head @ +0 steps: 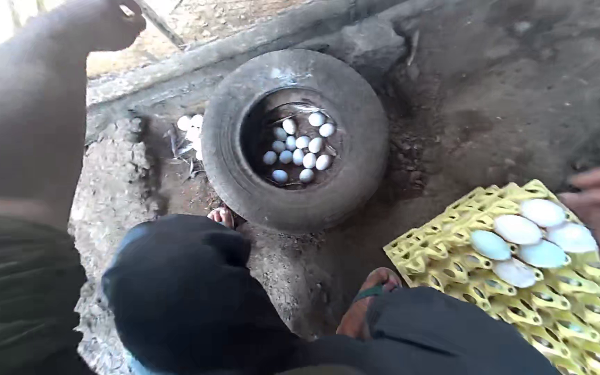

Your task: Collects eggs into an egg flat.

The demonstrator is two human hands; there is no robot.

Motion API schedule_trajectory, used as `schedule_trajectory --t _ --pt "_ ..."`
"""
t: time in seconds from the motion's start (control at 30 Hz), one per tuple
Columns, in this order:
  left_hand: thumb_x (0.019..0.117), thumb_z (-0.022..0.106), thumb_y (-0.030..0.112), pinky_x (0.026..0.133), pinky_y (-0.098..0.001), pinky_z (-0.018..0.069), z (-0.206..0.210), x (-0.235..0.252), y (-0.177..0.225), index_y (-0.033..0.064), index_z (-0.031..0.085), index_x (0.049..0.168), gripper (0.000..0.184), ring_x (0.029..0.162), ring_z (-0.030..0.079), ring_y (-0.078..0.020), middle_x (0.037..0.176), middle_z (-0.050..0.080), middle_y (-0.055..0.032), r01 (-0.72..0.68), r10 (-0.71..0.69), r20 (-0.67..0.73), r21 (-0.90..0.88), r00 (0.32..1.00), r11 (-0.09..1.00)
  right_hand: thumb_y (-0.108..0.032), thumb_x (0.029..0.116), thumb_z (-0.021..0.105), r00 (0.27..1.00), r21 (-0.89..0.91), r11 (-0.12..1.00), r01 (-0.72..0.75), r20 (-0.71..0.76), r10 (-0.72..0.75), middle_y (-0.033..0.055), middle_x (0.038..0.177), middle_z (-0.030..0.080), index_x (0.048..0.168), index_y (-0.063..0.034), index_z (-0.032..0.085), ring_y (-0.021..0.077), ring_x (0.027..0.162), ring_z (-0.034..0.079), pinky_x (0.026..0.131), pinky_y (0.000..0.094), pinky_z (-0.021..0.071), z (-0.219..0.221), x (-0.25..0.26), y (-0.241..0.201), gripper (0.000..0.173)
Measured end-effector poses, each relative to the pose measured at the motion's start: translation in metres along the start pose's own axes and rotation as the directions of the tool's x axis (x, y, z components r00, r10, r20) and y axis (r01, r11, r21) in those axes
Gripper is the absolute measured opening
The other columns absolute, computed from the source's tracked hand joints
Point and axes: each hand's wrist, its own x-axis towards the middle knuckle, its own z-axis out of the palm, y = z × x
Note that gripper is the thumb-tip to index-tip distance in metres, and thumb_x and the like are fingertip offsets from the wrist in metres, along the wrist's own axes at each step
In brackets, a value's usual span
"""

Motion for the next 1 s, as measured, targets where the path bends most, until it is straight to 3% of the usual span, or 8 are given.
schedule_trajectory --t 0.07,0.17,0.27,0.37,0.5,0.73,0.9,1.0 --pt "0.1097 0.043 0.028 0.097 -0.0786 0.0370 0.025 -0.009 -0.050 -0.0012 0.050 0.142 0.045 0.119 0.054 -0.0604 0.128 0.057 -0.0381 0.066 -0.061 0.075 -0.055 0.995 0.996 -0.010 0.1035 0.044 0.979 -0.031 0.995 0.093 0.187 -0.085 0.0269 0.128 0.066 0.119 0.0067 0.069 0.0416 0.111 0.069 0.092 0.0552 0.0572 0.026 0.065 -0.037 0.033" --pt "0.1080 0.049 0.026 0.097 -0.0801 0.0370 0.092 -0.018 -0.116 -0.0009 0.052 0.141 0.043 0.118 0.055 -0.0599 0.127 0.059 -0.0368 0.095 -0.071 0.173 -0.131 0.982 0.987 -0.016 0.1064 0.052 0.819 0.026 0.994 0.108 0.564 -0.104 0.0201 0.140 0.061 0.138 -0.0034 0.061 0.0384 0.118 0.067 0.098 0.0559 0.0550 0.105 0.158 -0.082 0.035" --pt "0.1080 0.049 0.024 0.099 -0.0758 0.0401 0.172 -0.008 -0.170 -0.0031 0.054 0.138 0.040 0.118 0.058 -0.0552 0.127 0.061 -0.0343 0.141 -0.067 0.288 -0.242 0.955 0.960 -0.025 0.1048 0.059 0.576 -0.028 0.998 0.054 0.817 -0.008 0.0181 0.132 0.064 0.139 -0.0093 0.060 0.0367 0.117 0.065 0.100 0.0562 0.0512 0.221 0.233 -0.104 0.037" --pt "0.1076 0.047 0.020 0.105 -0.0701 0.0409 0.238 0.006 -0.200 -0.0056 0.054 0.138 0.040 0.124 0.056 -0.0520 0.133 0.058 -0.0336 0.200 -0.102 0.292 -0.332 0.951 0.922 -0.026 0.1023 0.063 0.469 -0.089 0.995 0.042 0.881 0.059 0.0233 0.132 0.062 0.143 -0.0092 0.056 0.0419 0.121 0.062 0.103 0.0609 0.0479 0.339 0.285 -0.098 0.044" --pt "0.1077 0.046 0.027 0.112 -0.0622 0.0395 0.313 0.035 -0.230 -0.0005 0.046 0.148 0.049 0.136 0.047 -0.0479 0.148 0.045 -0.0316 0.223 -0.157 0.173 -0.483 0.972 0.847 -0.033 0.0991 0.067 0.483 -0.180 0.972 -0.151 0.844 0.231 0.0295 0.151 0.045 0.157 -0.0083 0.037 0.0484 0.131 0.053 0.106 0.0654 0.0435 0.442 0.321 -0.090 0.069" --pt "0.1031 0.050 0.050 0.109 -0.0684 0.0350 0.369 0.094 -0.222 0.0145 0.045 0.153 0.061 0.145 0.034 -0.0485 0.159 0.035 -0.0255 0.115 -0.081 0.112 -0.348 0.990 0.931 -0.042 0.0832 0.081 0.508 -0.224 0.846 -0.483 0.716 0.479 0.0265 0.164 0.024 0.164 -0.0191 0.022 0.0490 0.133 0.051 0.103 0.0652 0.0466 0.494 0.315 -0.097 0.102" --pt "0.0973 0.039 0.071 0.108 -0.0775 0.0250 0.386 0.115 -0.195 0.0221 0.055 0.146 0.071 0.149 0.019 -0.0545 0.162 0.031 -0.0236 0.179 -0.147 0.120 -0.325 0.982 0.929 -0.047 0.0769 0.086 0.464 -0.259 0.855 -0.449 0.751 0.471 0.0241 0.163 0.027 0.160 -0.0217 0.033 0.0490 0.132 0.051 0.101 0.0676 0.0463 0.503 0.316 -0.088 0.102" --pt "0.0930 0.042 0.075 0.098 -0.0745 0.0388 0.387 0.120 -0.183 0.0211 0.063 0.135 0.072 0.145 0.027 -0.0533 0.154 0.042 -0.0208 0.120 -0.083 0.142 -0.271 0.986 0.955 -0.049 0.0773 0.085 0.412 -0.271 0.856 -0.441 0.786 0.461 0.0231 0.165 0.023 0.156 -0.0193 0.041 0.0488 0.131 0.052 0.101 0.0669 0.0470 0.506 0.309 -0.088 0.095"
